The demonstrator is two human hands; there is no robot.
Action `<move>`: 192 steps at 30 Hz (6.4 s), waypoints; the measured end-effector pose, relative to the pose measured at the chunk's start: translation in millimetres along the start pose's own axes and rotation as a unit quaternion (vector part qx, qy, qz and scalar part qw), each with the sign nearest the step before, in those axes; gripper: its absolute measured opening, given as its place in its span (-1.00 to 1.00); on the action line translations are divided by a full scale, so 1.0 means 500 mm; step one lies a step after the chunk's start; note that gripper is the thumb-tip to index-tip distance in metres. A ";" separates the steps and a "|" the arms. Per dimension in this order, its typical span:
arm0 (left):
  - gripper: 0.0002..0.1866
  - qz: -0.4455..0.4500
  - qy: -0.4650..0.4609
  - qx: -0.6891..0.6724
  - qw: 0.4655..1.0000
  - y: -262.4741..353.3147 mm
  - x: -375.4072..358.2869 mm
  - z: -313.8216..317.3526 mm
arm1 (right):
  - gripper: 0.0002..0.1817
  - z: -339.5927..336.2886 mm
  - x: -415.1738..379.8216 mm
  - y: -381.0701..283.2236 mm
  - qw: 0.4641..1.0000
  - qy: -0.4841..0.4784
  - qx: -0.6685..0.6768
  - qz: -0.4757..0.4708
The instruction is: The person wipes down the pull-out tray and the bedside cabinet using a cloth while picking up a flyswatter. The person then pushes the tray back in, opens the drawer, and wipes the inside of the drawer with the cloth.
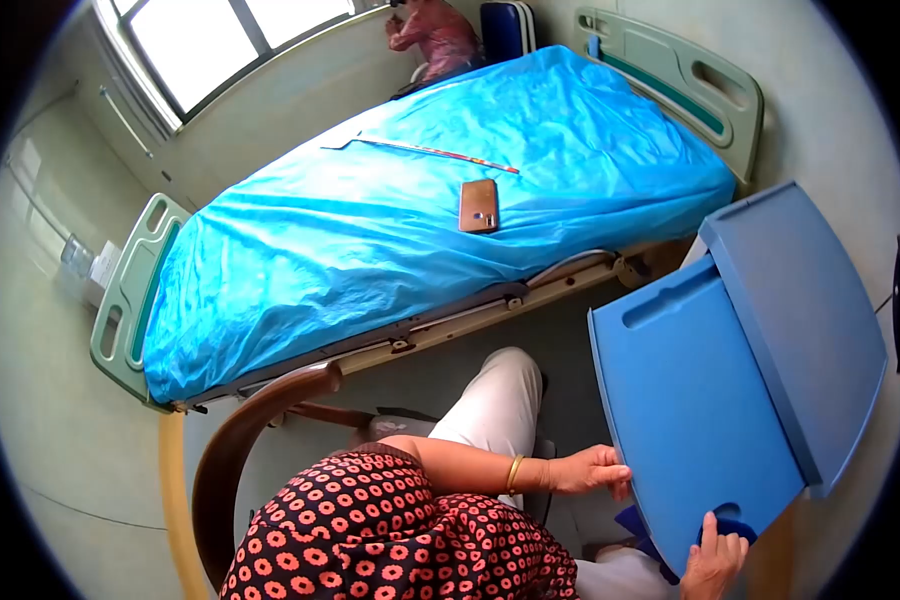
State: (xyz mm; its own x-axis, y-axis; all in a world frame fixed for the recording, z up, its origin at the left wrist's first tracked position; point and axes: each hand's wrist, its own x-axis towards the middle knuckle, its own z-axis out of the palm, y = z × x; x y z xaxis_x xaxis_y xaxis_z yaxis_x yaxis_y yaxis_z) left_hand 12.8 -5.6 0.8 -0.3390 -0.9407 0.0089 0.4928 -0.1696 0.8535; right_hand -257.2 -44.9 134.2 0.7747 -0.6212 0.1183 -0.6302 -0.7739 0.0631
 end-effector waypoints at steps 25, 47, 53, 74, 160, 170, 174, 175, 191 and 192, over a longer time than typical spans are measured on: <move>-0.66 0.022 -0.008 -0.043 0.999 -0.024 0.010 0.008 | -0.47 -0.016 -0.004 -0.016 0.992 -0.041 -0.111 0.033; -0.66 0.040 0.017 -0.043 0.998 -0.024 0.006 0.027 | -0.31 0.031 -0.042 -0.006 0.997 0.024 0.023 0.073; -0.68 0.019 0.022 -0.029 0.999 -0.018 0.001 0.027 | -0.31 -0.030 -0.010 -0.054 0.967 -0.115 -0.123 0.191; -0.68 0.035 0.001 -0.030 0.999 -0.030 0.004 0.011 | -0.56 0.020 -0.065 -0.001 0.976 0.069 0.205 0.014; -0.58 0.045 0.054 -0.013 0.997 -0.008 -0.010 0.017 | -0.50 0.037 0.057 0.047 0.964 0.129 0.030 0.231; -0.61 0.029 0.025 -0.001 0.999 -0.004 -0.003 0.015 | -0.51 0.034 0.020 0.033 0.965 0.087 -0.028 0.245; -0.57 0.031 0.001 -0.004 0.999 -0.009 -0.003 0.005 | -0.58 0.062 0.030 0.041 0.966 0.160 -0.067 0.192; -0.57 0.028 -0.012 0.003 1.000 -0.006 -0.002 0.006 | -0.59 0.068 0.028 0.048 0.965 0.196 -0.078 0.155; -0.74 0.032 0.014 -0.024 0.999 -0.038 0.000 0.014 | -0.63 0.093 0.338 -0.072 0.961 0.132 0.226 -0.092; -0.74 0.036 0.019 -0.024 0.999 -0.035 -0.001 0.019 | -0.68 0.109 0.361 -0.058 0.958 0.155 0.224 -0.092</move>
State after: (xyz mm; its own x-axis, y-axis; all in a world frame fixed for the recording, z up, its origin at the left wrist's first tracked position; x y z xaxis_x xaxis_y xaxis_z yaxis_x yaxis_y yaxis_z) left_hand -3.1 0.7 -9.2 -0.2718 -0.9611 0.0492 0.5531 -0.1141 0.8253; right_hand -96.4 -141.1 99.8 0.7741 -0.4567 0.4384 -0.3448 -0.8849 -0.3131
